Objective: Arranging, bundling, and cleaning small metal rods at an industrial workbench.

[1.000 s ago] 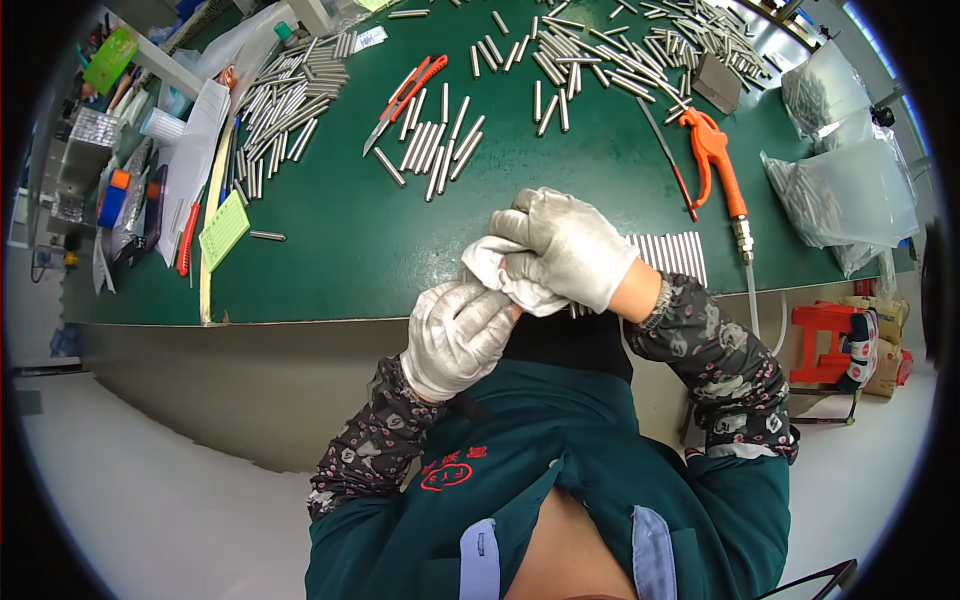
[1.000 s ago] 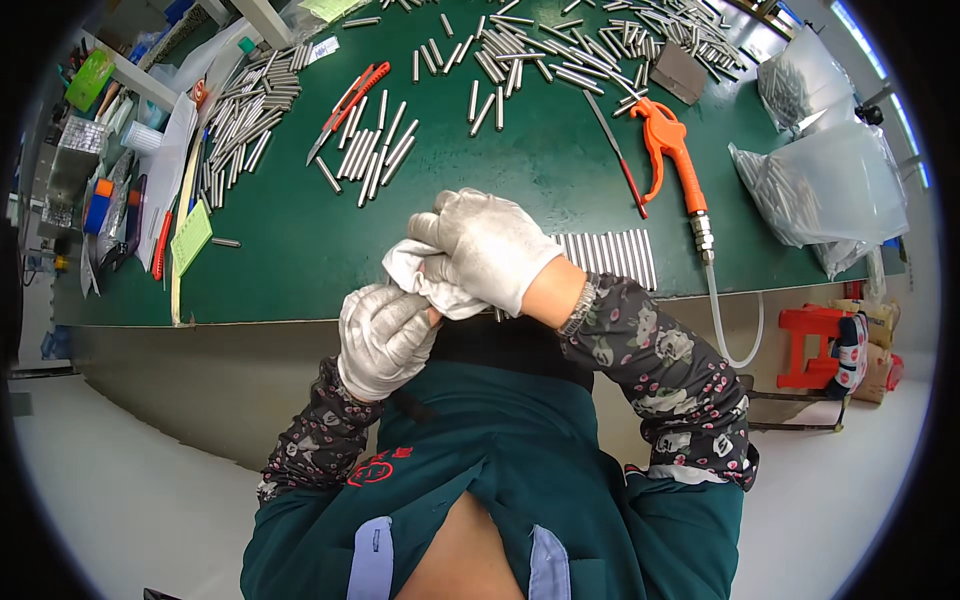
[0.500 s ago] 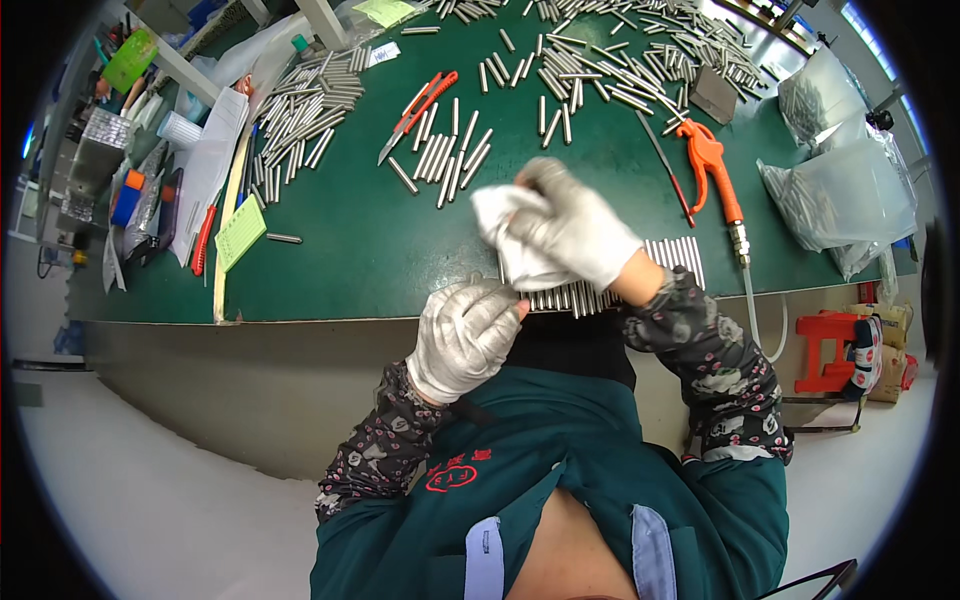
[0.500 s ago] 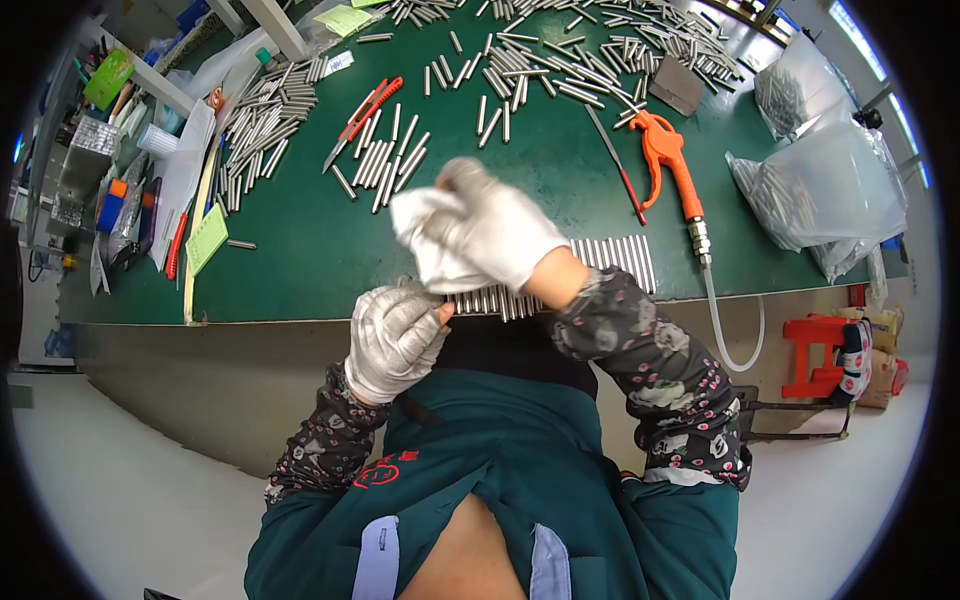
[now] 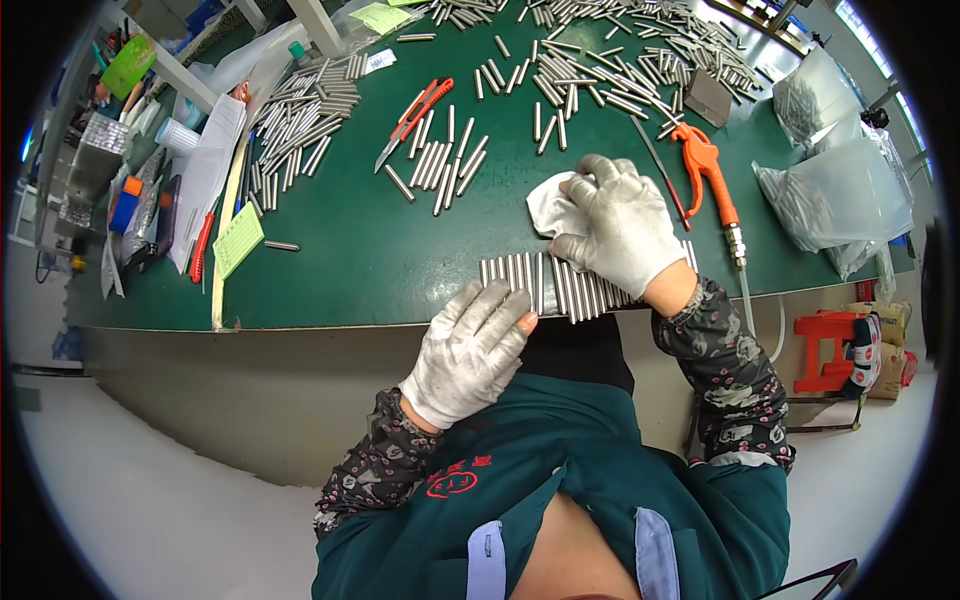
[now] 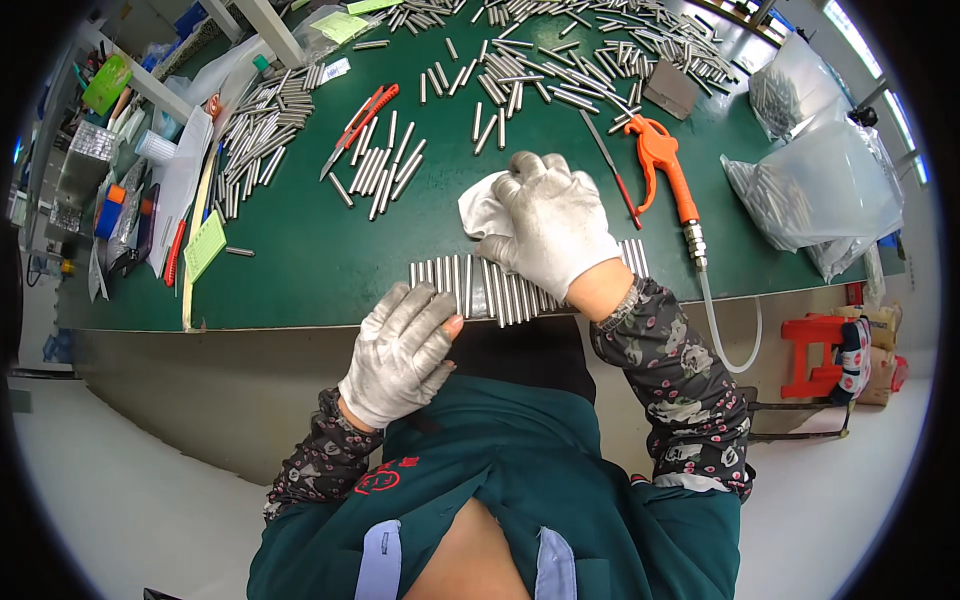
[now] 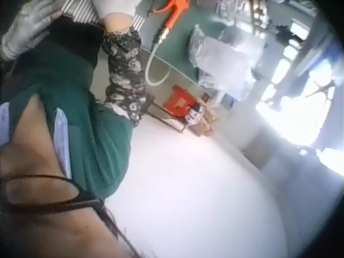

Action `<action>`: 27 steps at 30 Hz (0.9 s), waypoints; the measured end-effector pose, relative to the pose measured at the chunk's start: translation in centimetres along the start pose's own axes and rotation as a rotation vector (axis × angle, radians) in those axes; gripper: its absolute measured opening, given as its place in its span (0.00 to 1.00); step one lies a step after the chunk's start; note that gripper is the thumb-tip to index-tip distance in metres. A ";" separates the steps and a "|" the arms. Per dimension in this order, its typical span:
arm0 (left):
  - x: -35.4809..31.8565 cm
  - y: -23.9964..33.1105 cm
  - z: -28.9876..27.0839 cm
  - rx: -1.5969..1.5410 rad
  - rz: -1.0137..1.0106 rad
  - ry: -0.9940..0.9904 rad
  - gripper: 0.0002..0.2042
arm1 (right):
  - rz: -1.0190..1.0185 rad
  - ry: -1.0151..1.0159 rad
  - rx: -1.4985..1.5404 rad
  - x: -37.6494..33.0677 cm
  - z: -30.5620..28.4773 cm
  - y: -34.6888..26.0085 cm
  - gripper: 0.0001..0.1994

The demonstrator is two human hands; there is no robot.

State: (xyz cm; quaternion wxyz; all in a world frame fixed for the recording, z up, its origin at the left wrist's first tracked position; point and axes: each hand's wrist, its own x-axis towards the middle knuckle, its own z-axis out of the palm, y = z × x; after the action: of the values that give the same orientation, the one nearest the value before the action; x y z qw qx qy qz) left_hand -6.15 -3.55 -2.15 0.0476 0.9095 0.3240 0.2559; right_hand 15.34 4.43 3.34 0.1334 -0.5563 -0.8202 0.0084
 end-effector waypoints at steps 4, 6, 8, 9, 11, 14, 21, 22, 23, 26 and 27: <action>-0.2 -0.1 0.0 0.006 0.004 0.041 0.27 | -0.048 0.127 0.090 0.0 1.6 1.4 0.13; -0.2 -0.1 0.3 -0.004 0.018 0.064 0.29 | -0.073 0.160 0.184 0.3 1.7 1.6 0.09; 0.0 0.0 0.8 0.046 0.134 0.188 0.24 | -0.099 0.195 0.226 0.2 1.3 1.3 0.09; 0.1 0.2 1.1 0.048 0.124 0.186 0.24 | -0.128 0.223 0.273 0.1 0.9 1.0 0.09; 0.6 0.6 1.4 0.012 0.122 0.080 0.13 | -0.214 0.170 0.364 -0.3 -0.3 -0.9 0.08; 0.7 0.9 1.6 -0.036 0.096 0.144 0.10 | -0.422 -0.021 0.479 -0.6 1.2 -3.0 0.08; 1.5 0.4 1.9 -0.089 0.085 0.244 0.06 | -0.148 -0.036 0.458 1.3 2.9 -2.2 0.09; 1.7 0.2 1.9 -0.083 0.092 0.235 0.06 | -0.140 -0.007 0.531 1.3 2.5 -2.1 0.09; 1.4 0.5 1.7 -0.086 0.097 0.218 0.06 | -0.137 -0.013 0.534 0.8 2.5 -2.6 0.09; 1.2 0.5 1.9 -0.081 0.108 0.241 0.06 | -0.441 -0.108 0.380 1.0 2.4 -3.6 0.11; 1.7 0.4 1.7 -0.073 0.123 0.237 0.06 | -0.361 -0.049 0.303 1.8 2.7 -3.3 0.12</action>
State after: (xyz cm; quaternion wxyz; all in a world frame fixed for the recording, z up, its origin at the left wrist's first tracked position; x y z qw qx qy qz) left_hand -3.95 -2.64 -2.77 0.0262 0.8887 0.2616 0.3757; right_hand 11.06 5.16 1.68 0.1946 -0.3738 -0.8988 0.1208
